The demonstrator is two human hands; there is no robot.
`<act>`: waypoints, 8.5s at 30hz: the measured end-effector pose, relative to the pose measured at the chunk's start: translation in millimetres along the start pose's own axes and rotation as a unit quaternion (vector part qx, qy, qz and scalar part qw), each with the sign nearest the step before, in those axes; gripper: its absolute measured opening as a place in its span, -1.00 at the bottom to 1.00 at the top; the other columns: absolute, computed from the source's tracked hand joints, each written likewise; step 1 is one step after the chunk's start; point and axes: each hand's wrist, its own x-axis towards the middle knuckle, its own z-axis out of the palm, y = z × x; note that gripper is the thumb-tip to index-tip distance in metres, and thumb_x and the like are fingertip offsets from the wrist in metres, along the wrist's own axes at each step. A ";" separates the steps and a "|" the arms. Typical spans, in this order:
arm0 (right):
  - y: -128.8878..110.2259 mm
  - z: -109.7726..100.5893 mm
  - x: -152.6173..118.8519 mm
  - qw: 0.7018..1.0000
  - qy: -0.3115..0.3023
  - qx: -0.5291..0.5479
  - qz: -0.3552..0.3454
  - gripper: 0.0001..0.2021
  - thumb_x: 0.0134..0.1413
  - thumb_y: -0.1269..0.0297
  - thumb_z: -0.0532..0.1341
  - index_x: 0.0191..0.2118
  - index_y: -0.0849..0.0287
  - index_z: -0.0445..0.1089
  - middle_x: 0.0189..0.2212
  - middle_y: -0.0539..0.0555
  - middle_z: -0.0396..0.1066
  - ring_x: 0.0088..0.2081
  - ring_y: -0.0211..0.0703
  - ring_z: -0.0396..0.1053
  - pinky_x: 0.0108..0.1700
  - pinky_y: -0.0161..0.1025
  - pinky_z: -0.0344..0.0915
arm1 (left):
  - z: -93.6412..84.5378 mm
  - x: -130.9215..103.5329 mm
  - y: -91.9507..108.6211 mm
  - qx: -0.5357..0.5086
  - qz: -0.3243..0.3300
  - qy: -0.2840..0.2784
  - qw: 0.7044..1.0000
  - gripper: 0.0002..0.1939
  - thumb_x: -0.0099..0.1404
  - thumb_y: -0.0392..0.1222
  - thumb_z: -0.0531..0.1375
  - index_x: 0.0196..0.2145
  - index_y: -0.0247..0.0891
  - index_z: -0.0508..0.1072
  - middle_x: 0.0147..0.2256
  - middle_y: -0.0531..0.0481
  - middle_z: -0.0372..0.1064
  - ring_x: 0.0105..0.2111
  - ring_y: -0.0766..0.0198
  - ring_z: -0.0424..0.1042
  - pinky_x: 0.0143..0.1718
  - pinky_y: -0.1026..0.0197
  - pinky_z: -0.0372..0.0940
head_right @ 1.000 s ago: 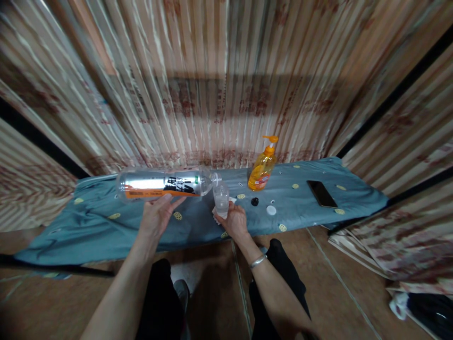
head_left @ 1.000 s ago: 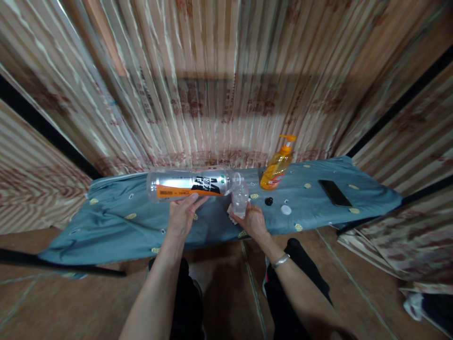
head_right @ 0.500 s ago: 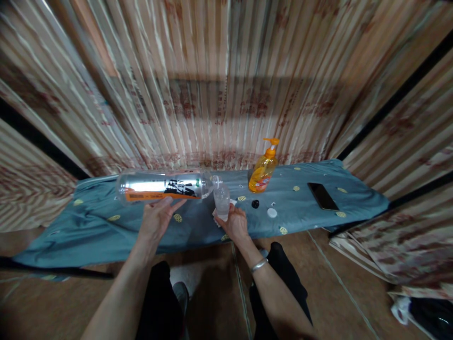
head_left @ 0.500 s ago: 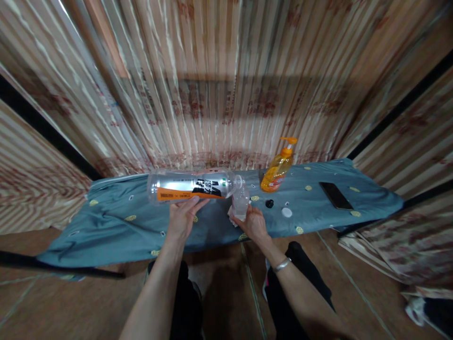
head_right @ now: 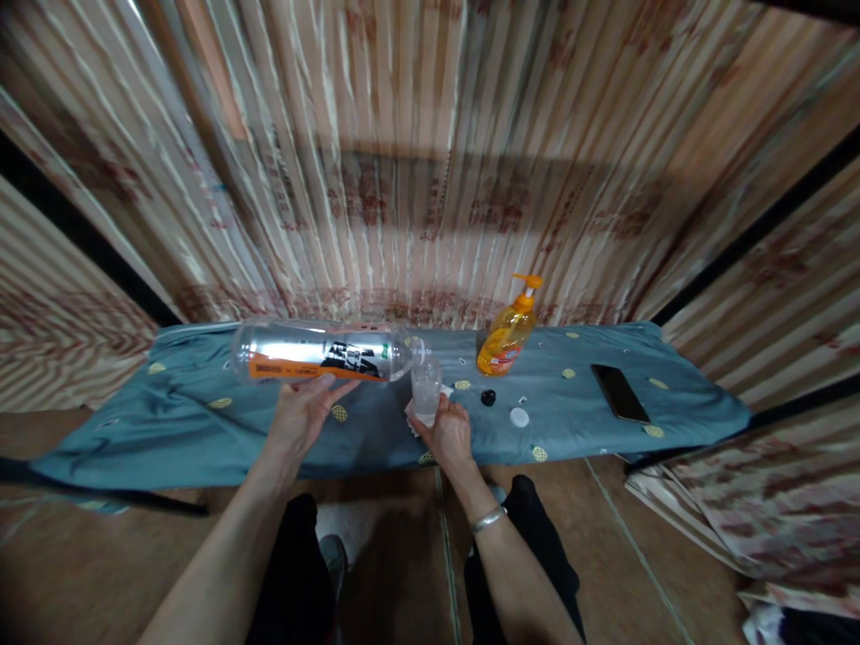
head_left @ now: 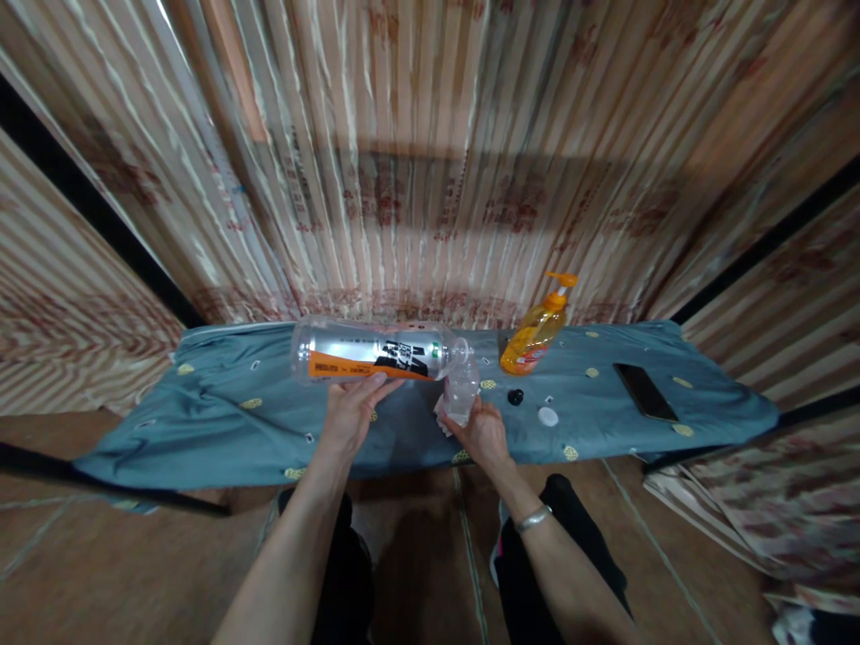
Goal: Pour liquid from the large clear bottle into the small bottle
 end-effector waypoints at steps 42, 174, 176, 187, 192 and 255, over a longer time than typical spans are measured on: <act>1.9 -0.5 0.5 1.000 -0.001 0.005 -0.009 -0.43 0.03 -0.11 0.14 -0.13 0.41 0.28 -0.45 0.21 0.41 -0.30 0.00 0.38 -0.25 -0.20 0.21 | -1.9 1.0 -2.1 -0.004 0.010 -0.002 1.000 -0.78 -0.15 -0.35 0.38 -0.45 -0.24 0.51 -0.46 0.08 0.48 -0.36 0.19 0.49 -0.15 -0.10 0.39; 2.6 0.3 0.3 1.000 0.001 0.011 -0.004 -0.39 0.01 -0.13 0.15 -0.09 0.42 0.26 -0.41 0.23 0.43 -0.29 -0.01 0.38 -0.22 -0.19 0.20 | -0.7 0.6 -3.3 0.020 0.018 0.007 1.000 -0.76 -0.17 -0.34 0.38 -0.45 -0.27 0.51 -0.46 0.02 0.51 -0.37 0.11 0.51 -0.15 -0.13 0.36; 2.1 -0.3 0.6 1.000 -0.001 0.009 -0.002 -0.40 0.00 -0.13 0.16 -0.10 0.41 0.27 -0.42 0.22 0.42 -0.29 -0.01 0.38 -0.22 -0.19 0.20 | -0.4 0.6 -3.5 0.014 0.020 0.008 1.000 -0.75 -0.17 -0.35 0.38 -0.44 -0.27 0.51 -0.46 0.02 0.51 -0.38 0.13 0.51 -0.17 -0.10 0.39; 2.8 0.7 0.2 1.000 0.002 0.007 -0.008 -0.39 0.02 -0.15 0.13 -0.09 0.40 0.26 -0.43 0.21 0.42 -0.29 0.00 0.38 -0.23 -0.19 0.21 | -0.4 0.5 -4.6 0.017 0.025 0.009 0.999 -0.78 -0.16 -0.36 0.37 -0.46 -0.26 0.51 -0.47 0.03 0.50 -0.38 0.12 0.51 -0.18 -0.09 0.40; 1.1 -1.6 0.4 1.000 -0.006 0.012 0.006 -0.39 0.01 -0.15 0.14 -0.08 0.39 0.25 -0.41 0.22 0.42 -0.28 -0.01 0.38 -0.23 -0.19 0.20 | -0.5 0.4 -5.5 0.008 0.033 0.009 0.999 -0.79 -0.16 -0.37 0.37 -0.47 -0.27 0.50 -0.48 0.02 0.50 -0.41 0.14 0.51 -0.21 -0.07 0.42; 2.3 0.8 0.4 1.000 0.001 0.020 -0.001 -0.42 0.03 -0.14 0.11 -0.10 0.37 0.25 -0.42 0.21 0.42 -0.27 0.00 0.38 -0.22 -0.18 0.20 | 2.0 -0.5 -5.4 0.020 0.034 0.017 0.999 -0.81 -0.15 -0.35 0.36 -0.51 -0.23 0.47 -0.47 0.07 0.48 -0.38 0.15 0.50 -0.15 -0.11 0.38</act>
